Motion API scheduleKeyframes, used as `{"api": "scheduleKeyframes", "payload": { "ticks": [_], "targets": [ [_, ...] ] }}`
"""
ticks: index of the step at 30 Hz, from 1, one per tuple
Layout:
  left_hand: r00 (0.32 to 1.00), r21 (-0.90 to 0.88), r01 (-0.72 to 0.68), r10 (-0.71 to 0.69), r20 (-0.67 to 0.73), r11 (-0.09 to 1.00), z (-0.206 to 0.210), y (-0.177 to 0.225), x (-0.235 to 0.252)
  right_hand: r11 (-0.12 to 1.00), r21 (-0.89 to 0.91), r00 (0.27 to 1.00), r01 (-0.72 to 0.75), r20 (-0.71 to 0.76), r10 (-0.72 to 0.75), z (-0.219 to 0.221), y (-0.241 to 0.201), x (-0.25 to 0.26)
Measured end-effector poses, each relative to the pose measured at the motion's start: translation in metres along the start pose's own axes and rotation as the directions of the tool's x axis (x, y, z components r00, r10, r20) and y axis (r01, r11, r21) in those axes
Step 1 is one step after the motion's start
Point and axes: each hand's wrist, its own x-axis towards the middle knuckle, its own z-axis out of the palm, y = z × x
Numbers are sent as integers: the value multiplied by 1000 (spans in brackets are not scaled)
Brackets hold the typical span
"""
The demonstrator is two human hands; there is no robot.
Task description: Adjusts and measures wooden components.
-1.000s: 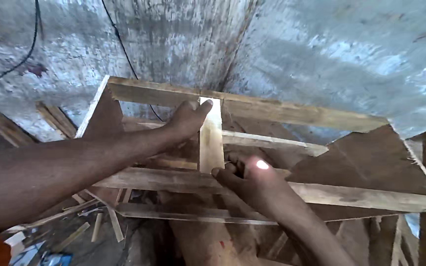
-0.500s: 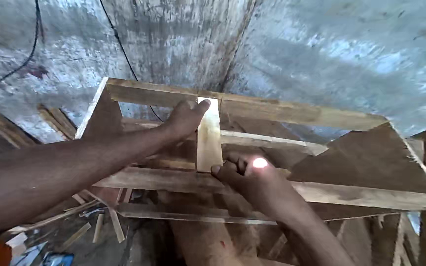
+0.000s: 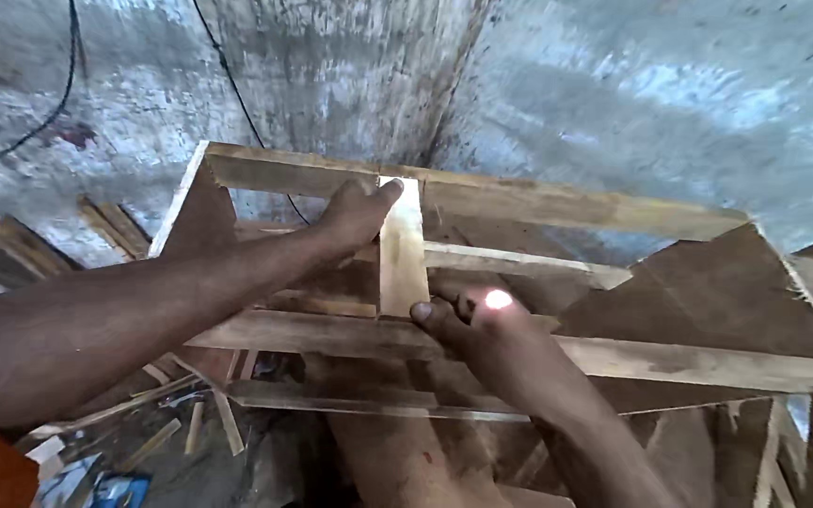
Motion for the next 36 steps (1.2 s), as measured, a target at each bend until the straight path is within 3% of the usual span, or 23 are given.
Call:
{"api": "scheduleKeyframes", "payload": {
  "ticks": [10,15,17,20,22,25,28,31,36],
  "targets": [
    [999,23,48,-48,21,999,-3,5,-3,998,-47,999,34,-9,-34,3,5,1],
    [984,384,80,-136,119,920,-27,31,-18,998,-58,999,4,-47,-6,6,1,2],
    [986,603,-128,33,166,787,-47,44,-20,997,-75,998,28,-56,-32,5,2,4],
    [852,801,-483,401,337,354,-85,51,3,992,-101,992,76,-88,-85,7,3,4],
    [806,813,-548,382,452,197,-107,46,32,992,-109,992,69,-102,-81,8,2,5],
    [877,858,-473,200,438,197,-117,36,60,994,-110,995,27,-96,-38,9,2,7],
    [954,930,-299,25,300,216,-102,45,57,995,-103,996,15,-81,-24,8,3,10],
    [983,968,-177,74,166,179,-95,39,44,992,-125,995,16,-99,-29,11,4,6],
    [974,970,-183,163,157,158,-103,37,18,977,-183,974,113,-173,-146,18,10,-8]
  ]
}}
